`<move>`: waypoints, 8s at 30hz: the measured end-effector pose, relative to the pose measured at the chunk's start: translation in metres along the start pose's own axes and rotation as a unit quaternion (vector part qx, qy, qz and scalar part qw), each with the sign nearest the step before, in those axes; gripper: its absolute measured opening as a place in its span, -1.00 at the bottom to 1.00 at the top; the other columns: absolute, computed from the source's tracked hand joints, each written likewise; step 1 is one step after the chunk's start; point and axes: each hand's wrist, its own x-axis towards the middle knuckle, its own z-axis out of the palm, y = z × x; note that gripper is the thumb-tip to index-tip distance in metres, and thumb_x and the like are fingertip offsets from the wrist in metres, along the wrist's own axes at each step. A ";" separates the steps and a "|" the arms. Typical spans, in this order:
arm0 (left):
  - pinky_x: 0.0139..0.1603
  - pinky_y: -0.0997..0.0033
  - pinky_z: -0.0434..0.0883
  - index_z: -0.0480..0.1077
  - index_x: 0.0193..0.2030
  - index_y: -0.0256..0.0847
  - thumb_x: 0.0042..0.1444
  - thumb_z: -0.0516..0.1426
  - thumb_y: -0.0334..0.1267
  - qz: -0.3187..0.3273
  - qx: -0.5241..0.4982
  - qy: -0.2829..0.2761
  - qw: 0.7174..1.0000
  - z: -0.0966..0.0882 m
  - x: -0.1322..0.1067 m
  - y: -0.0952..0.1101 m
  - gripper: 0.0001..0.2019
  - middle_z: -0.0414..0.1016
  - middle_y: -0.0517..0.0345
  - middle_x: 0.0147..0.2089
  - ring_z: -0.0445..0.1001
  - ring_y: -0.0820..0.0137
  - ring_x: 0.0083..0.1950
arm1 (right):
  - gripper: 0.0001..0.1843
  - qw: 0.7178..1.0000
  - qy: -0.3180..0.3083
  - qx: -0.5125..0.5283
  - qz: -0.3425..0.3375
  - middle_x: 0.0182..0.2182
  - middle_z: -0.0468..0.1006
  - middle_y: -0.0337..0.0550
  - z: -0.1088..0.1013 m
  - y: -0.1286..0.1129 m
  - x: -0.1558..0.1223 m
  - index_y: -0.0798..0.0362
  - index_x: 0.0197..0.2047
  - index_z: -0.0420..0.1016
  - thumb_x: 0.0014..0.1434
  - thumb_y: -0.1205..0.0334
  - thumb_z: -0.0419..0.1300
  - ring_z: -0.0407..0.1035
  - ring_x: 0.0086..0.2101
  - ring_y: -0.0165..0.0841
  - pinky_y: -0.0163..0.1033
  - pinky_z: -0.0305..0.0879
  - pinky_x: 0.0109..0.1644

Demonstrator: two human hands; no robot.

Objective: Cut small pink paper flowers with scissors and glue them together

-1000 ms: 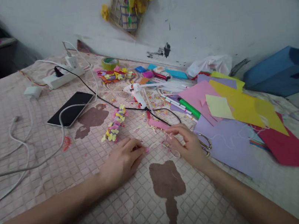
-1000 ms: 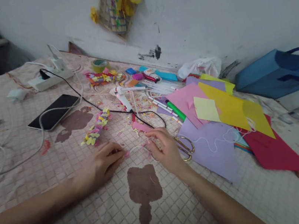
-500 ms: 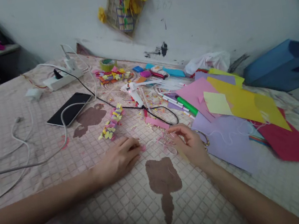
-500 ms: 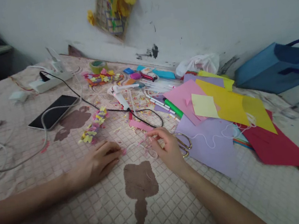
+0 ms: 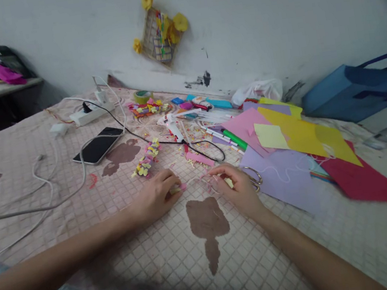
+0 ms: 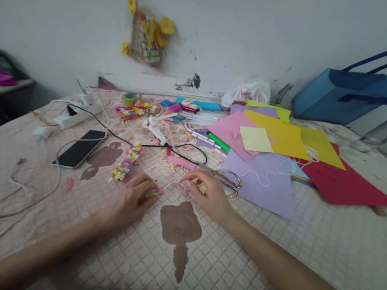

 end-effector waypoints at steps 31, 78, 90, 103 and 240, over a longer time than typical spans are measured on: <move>-0.20 0.34 0.25 0.28 -0.24 -0.23 0.15 0.01 -0.41 0.156 0.085 0.057 0.982 0.000 0.010 0.011 -0.93 0.45 0.12 -0.24 0.36 0.39 -0.21 | -0.74 0.991 -0.033 -0.100 -0.083 -0.12 0.33 -0.07 0.025 -0.016 0.001 0.01 -0.19 0.35 -0.01 0.34 0.20 0.13 0.00 -0.19 0.01 0.08 0.10; -0.39 0.52 0.33 0.45 -0.37 -0.27 0.07 0.10 -0.13 -0.131 -0.311 -0.071 0.939 0.004 0.020 0.005 -0.77 0.49 0.15 -0.42 0.41 0.46 -0.39 | -0.88 0.999 -0.034 -0.021 0.000 -0.27 0.43 -0.13 0.022 -0.015 0.004 0.01 -0.36 0.39 0.05 0.43 0.13 0.30 -0.17 -0.26 -0.12 0.24 -0.10; -0.34 0.49 0.35 0.46 -0.30 -0.27 0.10 0.07 -0.17 -0.118 -0.326 -0.091 0.934 0.000 0.021 0.001 -0.77 0.52 0.11 -0.36 0.44 0.43 -0.34 | -0.91 0.998 -0.039 -0.038 0.019 -0.34 0.43 -0.16 0.018 -0.009 0.006 0.03 -0.35 0.37 0.08 0.41 0.11 0.31 -0.24 -0.29 -0.19 0.24 -0.17; -0.25 0.44 0.38 0.38 -0.20 -0.30 0.03 0.14 -0.24 -0.165 -0.417 -0.099 0.888 -0.004 0.022 0.001 -0.79 0.51 0.06 -0.28 0.45 0.42 -0.27 | -0.90 0.995 -0.049 -0.019 0.081 -0.43 0.46 -0.24 0.011 -0.008 0.007 0.04 -0.27 0.36 0.10 0.35 0.09 0.35 -0.41 -0.39 -0.31 0.23 -0.34; -0.43 0.43 0.21 0.33 -0.24 -0.21 0.22 -0.07 -0.29 0.275 0.011 -0.053 0.960 0.022 0.021 0.053 -0.83 0.46 0.21 -0.33 0.36 0.49 -0.42 | -0.91 0.976 -0.049 -0.205 0.048 -0.48 0.42 -0.24 -0.023 0.042 0.042 0.05 -0.33 0.42 0.03 0.31 0.14 0.29 -0.44 -0.40 -0.35 0.12 -0.36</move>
